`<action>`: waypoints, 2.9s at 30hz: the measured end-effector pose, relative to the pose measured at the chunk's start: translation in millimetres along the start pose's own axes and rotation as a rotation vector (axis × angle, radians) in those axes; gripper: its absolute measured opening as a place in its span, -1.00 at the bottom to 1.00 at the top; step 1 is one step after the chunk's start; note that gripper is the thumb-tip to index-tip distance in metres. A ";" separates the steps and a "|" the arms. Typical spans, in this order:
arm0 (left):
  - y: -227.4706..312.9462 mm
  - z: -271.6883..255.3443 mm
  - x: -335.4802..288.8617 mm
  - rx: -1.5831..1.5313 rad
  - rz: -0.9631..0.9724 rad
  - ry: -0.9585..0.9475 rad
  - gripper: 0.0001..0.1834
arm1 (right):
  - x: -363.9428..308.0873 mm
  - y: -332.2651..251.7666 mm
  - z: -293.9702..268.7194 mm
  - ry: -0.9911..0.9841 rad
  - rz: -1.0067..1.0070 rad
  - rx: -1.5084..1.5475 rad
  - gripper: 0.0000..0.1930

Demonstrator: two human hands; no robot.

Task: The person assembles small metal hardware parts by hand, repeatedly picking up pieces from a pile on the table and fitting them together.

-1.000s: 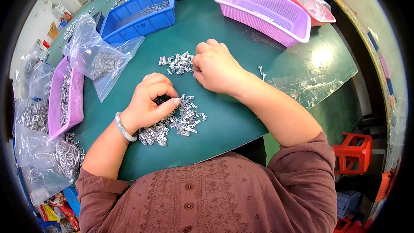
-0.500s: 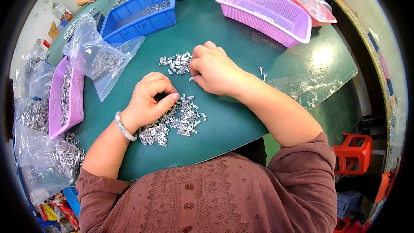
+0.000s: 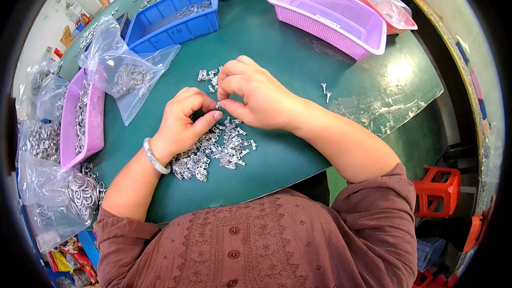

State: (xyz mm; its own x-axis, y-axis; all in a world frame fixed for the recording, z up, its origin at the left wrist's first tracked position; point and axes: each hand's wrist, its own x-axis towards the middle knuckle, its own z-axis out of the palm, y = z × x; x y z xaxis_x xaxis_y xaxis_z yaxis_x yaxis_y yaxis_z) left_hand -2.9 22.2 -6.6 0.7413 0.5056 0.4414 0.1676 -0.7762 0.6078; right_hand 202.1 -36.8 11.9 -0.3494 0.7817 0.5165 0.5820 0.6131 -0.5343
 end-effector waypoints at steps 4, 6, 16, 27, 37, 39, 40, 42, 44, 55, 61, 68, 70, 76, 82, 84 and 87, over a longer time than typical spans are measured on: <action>0.0 0.4 0.3 -0.029 0.022 0.041 -0.90 | -0.2 1.9 2.3 0.038 -0.027 0.066 -0.91; 0.4 0.3 0.5 -0.039 0.039 0.054 -0.91 | 0.2 4.1 1.3 0.031 0.003 0.100 -0.92; 2.1 2.3 1.3 -0.016 0.034 0.131 -0.91 | -0.6 10.4 0.3 -0.096 0.135 0.224 -0.89; 5.1 -0.8 1.0 -0.028 0.041 0.126 -0.88 | -0.8 9.4 -2.3 -0.077 0.077 0.194 -0.92; 5.9 -0.9 1.3 -0.019 0.042 0.129 -0.85 | -0.7 6.3 -5.6 -0.090 0.050 0.176 -0.88; 5.6 -1.2 1.2 -0.013 0.043 0.127 -0.85 | -0.9 6.0 -5.3 -0.088 0.050 0.169 -0.87; 5.5 -1.4 1.1 -0.009 0.046 0.127 -0.85 | -1.0 5.9 -5.1 -0.086 0.050 0.162 -0.86; 5.1 -1.3 1.0 -0.007 0.051 0.125 -0.85 | -0.1 7.9 -7.7 -0.074 0.048 0.157 -0.86; 4.5 -0.9 1.3 -0.031 0.082 0.089 -0.85 | 0.3 13.2 -12.0 -0.062 0.046 0.150 -0.86; 6.9 -3.8 1.2 -0.001 0.151 -0.069 -0.84 | -3.5 28.4 -8.6 -0.047 0.187 -0.336 -0.95; 3.0 -1.2 -0.5 0.034 0.085 -0.032 -0.90 | -2.1 27.0 -5.0 -0.054 0.149 -0.311 -0.95; 1.2 0.4 -1.4 -0.004 0.019 -0.006 -0.95 | -4.0 27.6 -3.6 -0.053 0.167 -0.377 -0.95; 1.7 0.6 -1.0 -0.007 0.025 -0.004 -0.96 | -3.4 28.3 -4.6 -0.071 0.166 -0.370 -0.95; 3.0 0.0 -0.1 0.014 0.011 0.007 -0.95 | -0.3 17.2 -1.1 -0.001 0.044 -0.199 -0.94; 4.2 1.9 0.8 -0.152 -0.064 0.076 -0.88 | 2.7 -0.5 5.6 0.016 -0.123 -0.003 -0.87; 4.7 2.5 1.3 -0.165 -0.029 0.081 -0.90 | 2.6 0.6 5.3 0.010 -0.123 0.007 -0.86; 5.6 1.5 0.7 -0.198 -0.044 0.075 -0.93 | -0.9 -0.3 3.3 0.016 0.079 0.212 -0.85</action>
State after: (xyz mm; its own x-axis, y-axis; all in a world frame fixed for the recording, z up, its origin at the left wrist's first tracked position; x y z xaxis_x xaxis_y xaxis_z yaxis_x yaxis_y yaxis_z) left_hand -0.5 17.7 -3.8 0.6842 0.5701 0.4548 0.0625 -0.6672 0.7422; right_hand 199.8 -37.3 9.4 -0.2964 0.8272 0.4774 0.4388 0.5619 -0.7012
